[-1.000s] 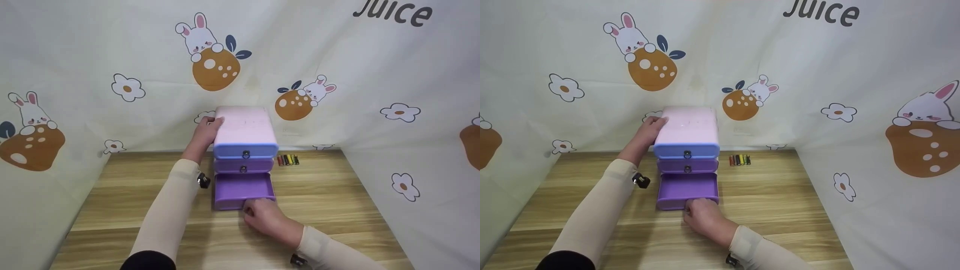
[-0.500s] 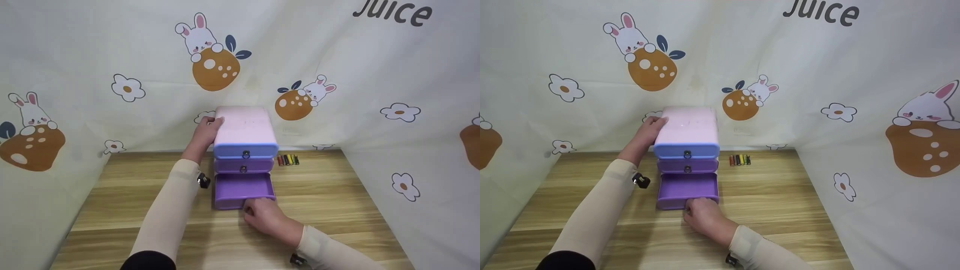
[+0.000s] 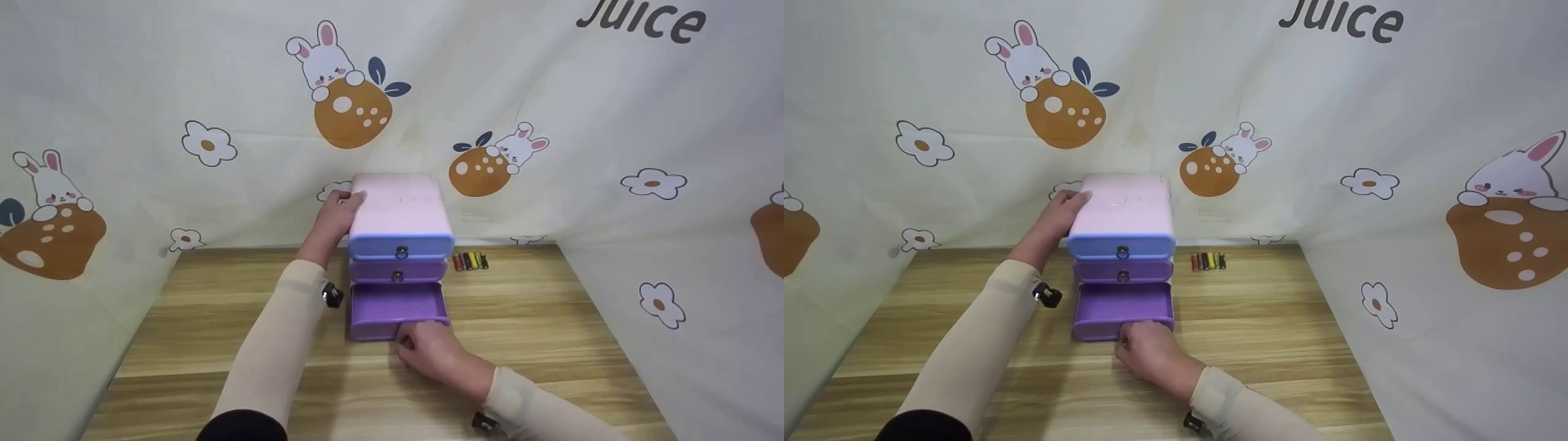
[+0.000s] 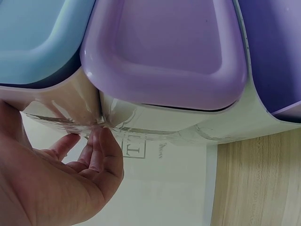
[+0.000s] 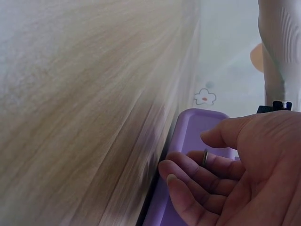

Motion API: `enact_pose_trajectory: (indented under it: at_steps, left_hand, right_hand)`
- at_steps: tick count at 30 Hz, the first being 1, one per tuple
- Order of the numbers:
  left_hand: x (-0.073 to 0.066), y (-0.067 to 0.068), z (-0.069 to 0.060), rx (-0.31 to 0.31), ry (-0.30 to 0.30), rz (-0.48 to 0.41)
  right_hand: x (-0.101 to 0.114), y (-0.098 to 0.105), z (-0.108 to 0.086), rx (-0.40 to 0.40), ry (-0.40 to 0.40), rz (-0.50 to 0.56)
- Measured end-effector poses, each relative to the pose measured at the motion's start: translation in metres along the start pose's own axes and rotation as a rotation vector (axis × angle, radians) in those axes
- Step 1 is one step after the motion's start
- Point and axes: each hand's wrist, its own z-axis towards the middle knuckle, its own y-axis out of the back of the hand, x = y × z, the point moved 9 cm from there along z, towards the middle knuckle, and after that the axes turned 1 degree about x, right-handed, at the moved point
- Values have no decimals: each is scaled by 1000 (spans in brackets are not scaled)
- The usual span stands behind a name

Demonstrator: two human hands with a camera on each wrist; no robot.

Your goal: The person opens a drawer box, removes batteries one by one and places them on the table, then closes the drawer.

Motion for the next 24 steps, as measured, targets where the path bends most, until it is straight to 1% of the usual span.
enact_pose_trajectory:
  at_steps: [5, 11, 19, 24]
  left_hand:
    - [0, 0, 0, -6, -3, 0]
    - [-1, 2, 0, -24, -7, 36]
    - [1, 2, 2, -17, 18, 47]
    - [1, 1, 2, -17, 22, 47]
  right_hand:
    - [0, 0, 0, 1, -5, 12]
    - [1, 1, 1, -20, 13, 13]
    - [-3, 1, 3, -13, -16, 31]
    - [-2, 3, 6, -23, -8, 34]
